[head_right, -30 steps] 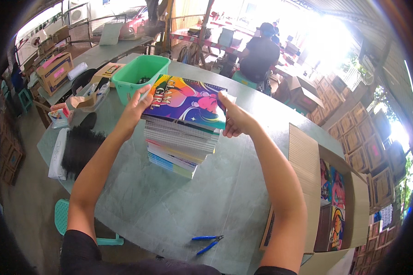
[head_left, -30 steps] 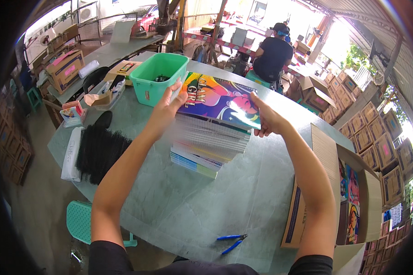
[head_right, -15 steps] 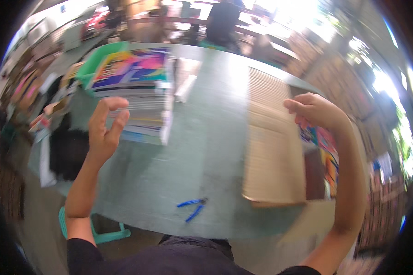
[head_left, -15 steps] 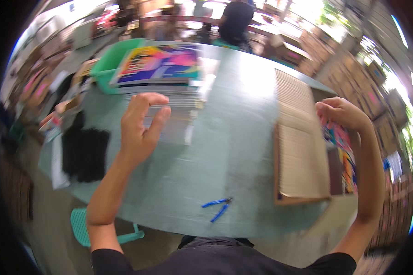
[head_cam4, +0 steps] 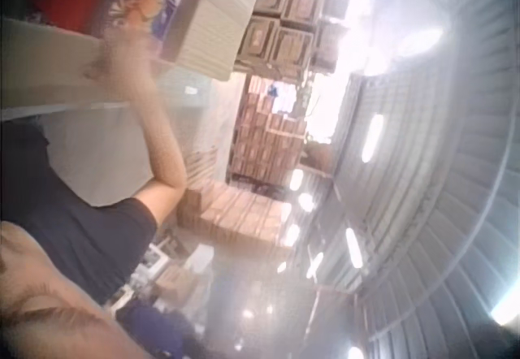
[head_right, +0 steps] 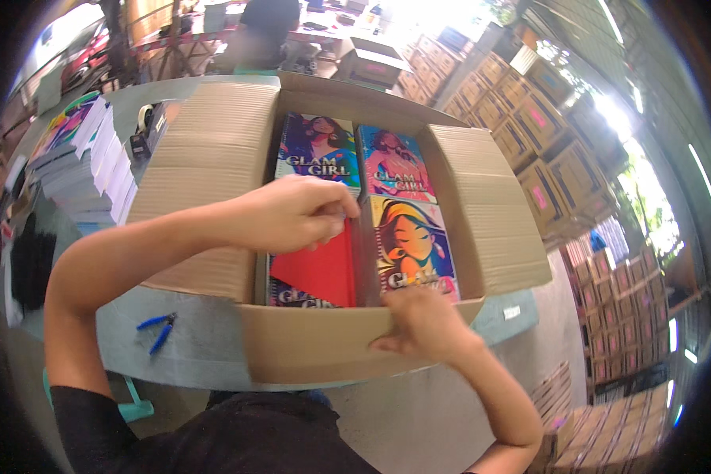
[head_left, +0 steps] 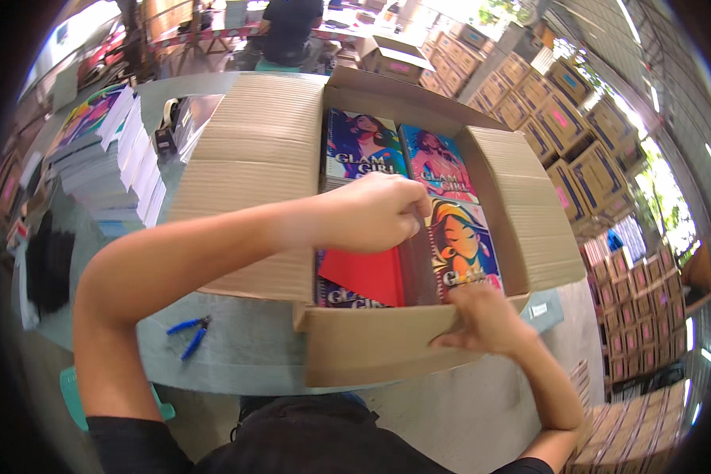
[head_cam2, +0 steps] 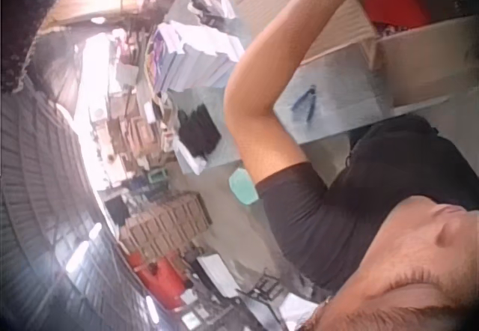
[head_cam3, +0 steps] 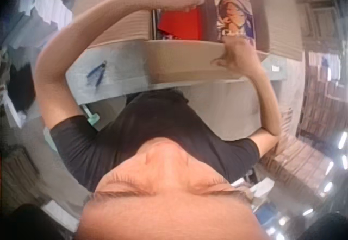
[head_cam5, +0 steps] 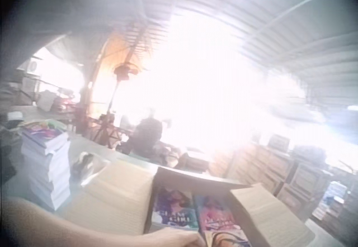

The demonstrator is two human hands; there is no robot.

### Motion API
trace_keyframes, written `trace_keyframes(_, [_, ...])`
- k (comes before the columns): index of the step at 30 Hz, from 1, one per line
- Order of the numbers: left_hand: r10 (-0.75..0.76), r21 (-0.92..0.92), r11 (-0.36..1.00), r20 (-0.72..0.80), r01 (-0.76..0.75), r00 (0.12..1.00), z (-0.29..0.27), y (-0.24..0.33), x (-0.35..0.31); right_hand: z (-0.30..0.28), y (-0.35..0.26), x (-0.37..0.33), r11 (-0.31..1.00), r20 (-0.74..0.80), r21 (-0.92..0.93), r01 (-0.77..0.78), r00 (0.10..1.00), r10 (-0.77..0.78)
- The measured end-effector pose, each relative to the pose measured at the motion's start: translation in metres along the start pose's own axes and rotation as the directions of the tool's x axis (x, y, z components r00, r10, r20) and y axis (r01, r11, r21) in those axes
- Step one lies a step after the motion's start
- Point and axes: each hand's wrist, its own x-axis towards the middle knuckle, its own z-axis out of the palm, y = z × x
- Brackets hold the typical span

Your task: The person opens a cardboard box, removes several stacks of spiral notebooks, and places them onto a table.

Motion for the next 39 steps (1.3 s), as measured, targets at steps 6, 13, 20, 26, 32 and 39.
trace_keyframes(6, [-0.584,0.76,0.63,0.325,0.163,0.744,0.041,-0.034,0.12,-0.023,0.018,0.015,0.961,0.227,0.226,0.16,0.951,-0.211])
trace_keyframes(13, [-0.658,0.744,0.66,0.505,0.106,0.558,0.072,-0.098,0.115,0.041,0.071,0.083,0.78,0.021,-0.142,0.61,0.789,-0.613])
trace_keyframes(20, [-0.61,0.096,0.688,0.612,0.719,0.503,0.1,-0.116,0.099,-0.012,0.065,0.078,0.758,0.309,-0.248,0.603,0.791,-0.528])
trace_keyframes(26, [-0.582,0.002,0.596,0.689,0.803,0.431,0.11,-0.112,0.096,-0.002,0.062,0.083,0.742,0.194,-0.216,0.635,0.773,-0.605])
trace_keyframes(32, [-0.642,0.263,0.642,0.698,0.72,0.317,0.1,-0.135,0.098,0.013,0.055,0.098,0.737,0.438,-0.199,0.646,0.731,-0.523])
trace_keyframes(39, [-0.484,-0.109,0.653,0.7,0.749,0.524,0.09,-0.099,0.095,-0.046,0.068,0.075,0.76,0.363,-0.186,0.622,0.763,-0.535])
